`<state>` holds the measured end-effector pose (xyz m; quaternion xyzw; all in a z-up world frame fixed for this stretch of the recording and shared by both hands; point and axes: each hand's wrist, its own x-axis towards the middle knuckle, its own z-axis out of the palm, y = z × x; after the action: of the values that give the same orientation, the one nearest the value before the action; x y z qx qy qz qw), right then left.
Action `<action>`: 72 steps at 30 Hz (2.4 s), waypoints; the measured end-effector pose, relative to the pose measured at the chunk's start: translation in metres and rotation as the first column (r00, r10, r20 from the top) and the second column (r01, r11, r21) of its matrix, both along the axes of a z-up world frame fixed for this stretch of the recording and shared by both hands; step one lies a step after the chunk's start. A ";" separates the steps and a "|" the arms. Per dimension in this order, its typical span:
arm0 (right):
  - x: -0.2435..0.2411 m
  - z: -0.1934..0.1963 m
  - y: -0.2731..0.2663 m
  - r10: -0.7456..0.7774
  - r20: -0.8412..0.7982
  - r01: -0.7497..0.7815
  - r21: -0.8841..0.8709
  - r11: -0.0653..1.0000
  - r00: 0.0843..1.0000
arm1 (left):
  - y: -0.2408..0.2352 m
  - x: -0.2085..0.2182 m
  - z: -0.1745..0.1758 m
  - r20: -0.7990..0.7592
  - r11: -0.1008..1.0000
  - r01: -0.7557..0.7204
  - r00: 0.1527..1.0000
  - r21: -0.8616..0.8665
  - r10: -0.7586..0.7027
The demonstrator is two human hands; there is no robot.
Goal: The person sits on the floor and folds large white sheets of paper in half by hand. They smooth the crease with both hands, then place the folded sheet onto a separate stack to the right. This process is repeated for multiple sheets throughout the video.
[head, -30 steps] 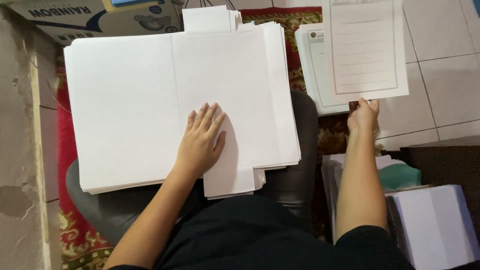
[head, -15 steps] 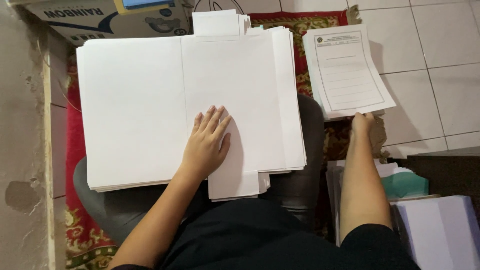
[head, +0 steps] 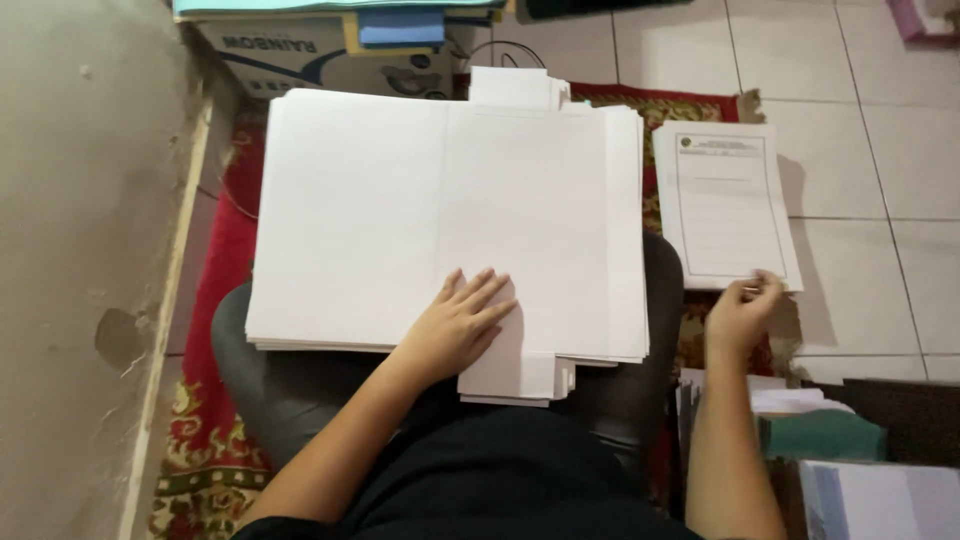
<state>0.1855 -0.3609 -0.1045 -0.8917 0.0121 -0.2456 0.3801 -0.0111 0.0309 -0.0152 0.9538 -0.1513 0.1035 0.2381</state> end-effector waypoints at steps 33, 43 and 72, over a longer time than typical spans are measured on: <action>-0.146 0.116 0.168 0.749 -0.551 -0.929 -0.242 0.280 0.369 | 0.036 -0.036 -0.001 -0.280 0.991 -0.066 0.955 0.117 0.096; -0.131 0.106 0.179 0.691 -0.463 -0.763 0.046 0.645 0.555 | 0.034 -0.036 -0.018 -0.151 0.986 -0.161 0.976 -0.033 0.155; -0.128 0.053 0.231 0.580 -0.505 -0.763 -0.515 0.391 0.639 | 0.019 -0.034 -0.025 -0.151 0.961 -0.194 0.963 0.198 0.225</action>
<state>0.0575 -0.1304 -0.0511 -0.9122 -0.3979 0.0566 0.0798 -0.0449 0.0500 -0.0403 0.9875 -0.0367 0.0313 0.1498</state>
